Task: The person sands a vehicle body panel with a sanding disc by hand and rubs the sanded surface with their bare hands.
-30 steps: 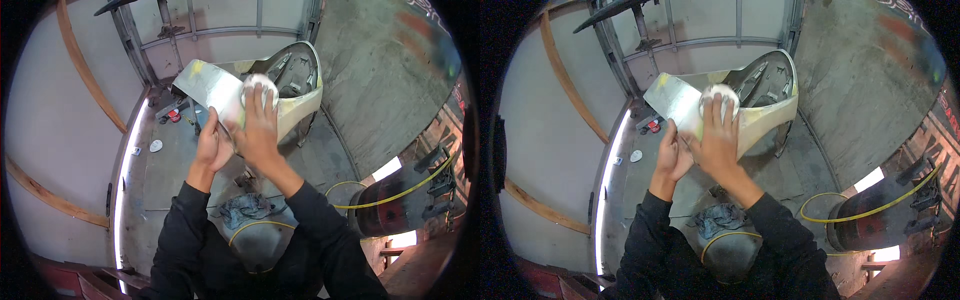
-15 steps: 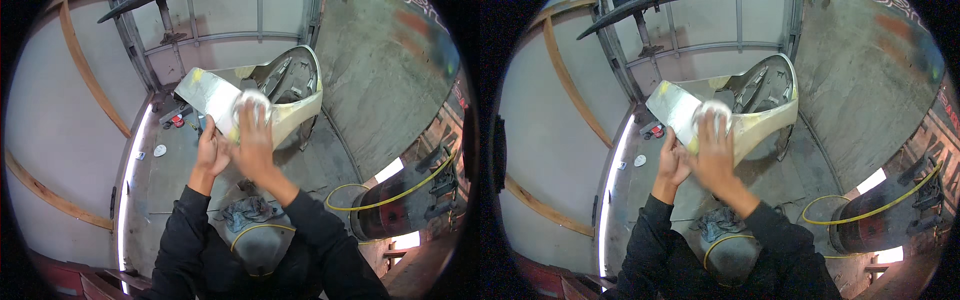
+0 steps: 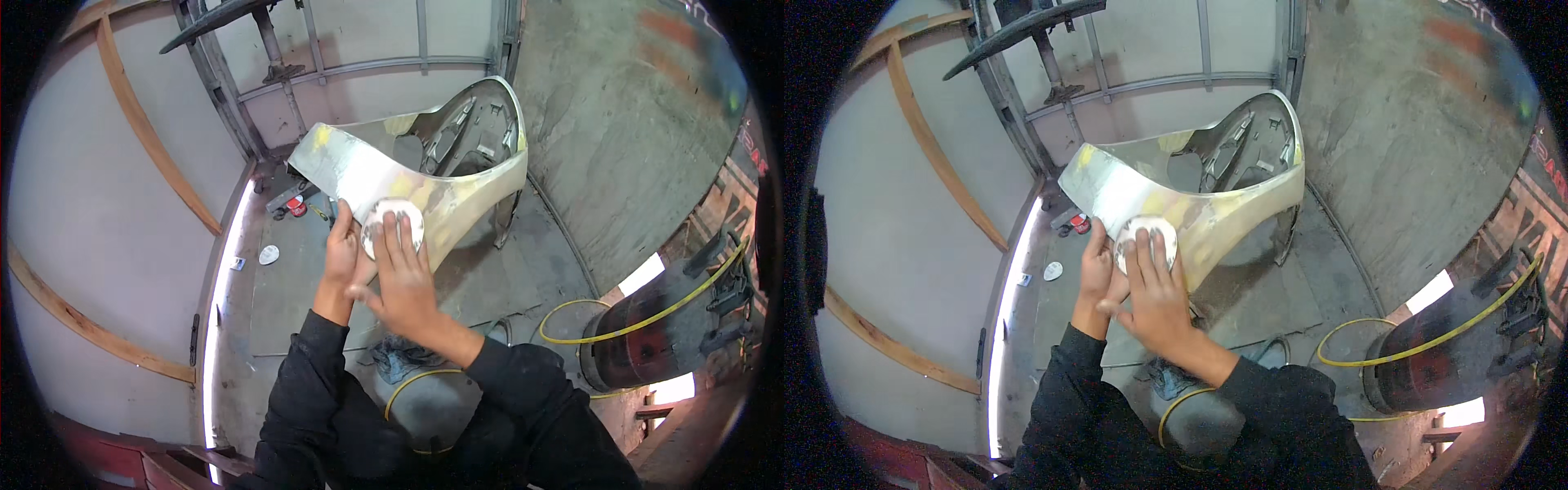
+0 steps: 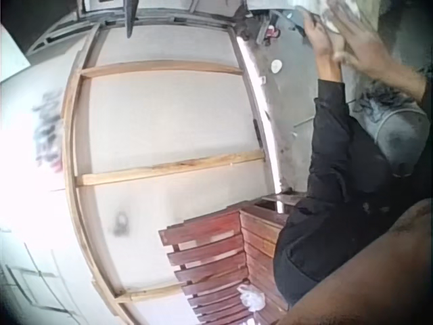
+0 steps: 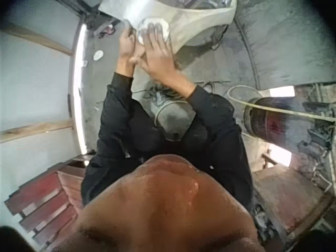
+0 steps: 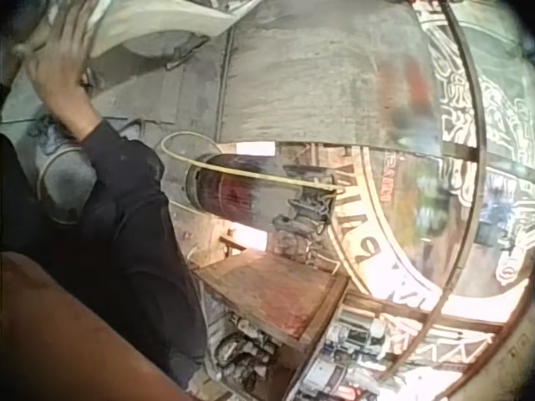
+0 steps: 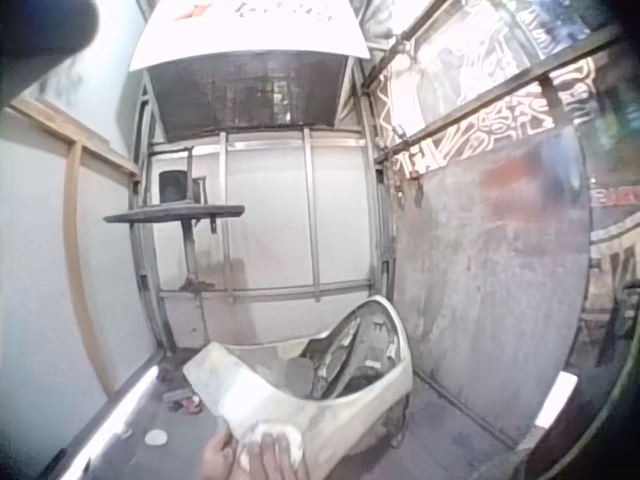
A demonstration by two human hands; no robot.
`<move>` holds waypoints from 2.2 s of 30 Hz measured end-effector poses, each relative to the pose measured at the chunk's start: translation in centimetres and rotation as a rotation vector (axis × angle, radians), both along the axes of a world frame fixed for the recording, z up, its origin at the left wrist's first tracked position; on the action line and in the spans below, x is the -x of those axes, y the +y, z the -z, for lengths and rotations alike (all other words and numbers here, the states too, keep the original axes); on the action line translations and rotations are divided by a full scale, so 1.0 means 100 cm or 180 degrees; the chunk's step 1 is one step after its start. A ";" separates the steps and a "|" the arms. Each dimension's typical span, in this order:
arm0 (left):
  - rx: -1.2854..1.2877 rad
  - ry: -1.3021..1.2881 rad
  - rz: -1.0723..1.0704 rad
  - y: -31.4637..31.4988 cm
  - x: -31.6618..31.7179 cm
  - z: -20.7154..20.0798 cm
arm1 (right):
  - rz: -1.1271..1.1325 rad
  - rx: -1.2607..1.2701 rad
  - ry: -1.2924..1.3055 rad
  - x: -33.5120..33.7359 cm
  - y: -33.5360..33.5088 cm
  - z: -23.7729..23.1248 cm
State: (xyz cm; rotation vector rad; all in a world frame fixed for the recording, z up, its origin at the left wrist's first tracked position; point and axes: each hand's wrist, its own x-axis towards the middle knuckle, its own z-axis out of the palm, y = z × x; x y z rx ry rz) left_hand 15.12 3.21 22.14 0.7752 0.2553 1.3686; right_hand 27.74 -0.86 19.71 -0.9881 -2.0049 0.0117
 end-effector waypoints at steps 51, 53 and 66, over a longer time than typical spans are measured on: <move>-0.0008 0.1970 -0.0513 0.069 0.070 -0.046 | -0.0636 -0.0783 -0.1189 -0.014 0.047 -0.024; -0.0046 0.2049 -0.0519 0.066 0.065 -0.053 | -0.0267 -0.0791 -0.0983 -0.023 0.071 -0.033; -0.0038 0.2322 -0.0259 0.055 0.057 -0.069 | -0.0182 -0.0810 -0.0265 -0.011 0.073 -0.029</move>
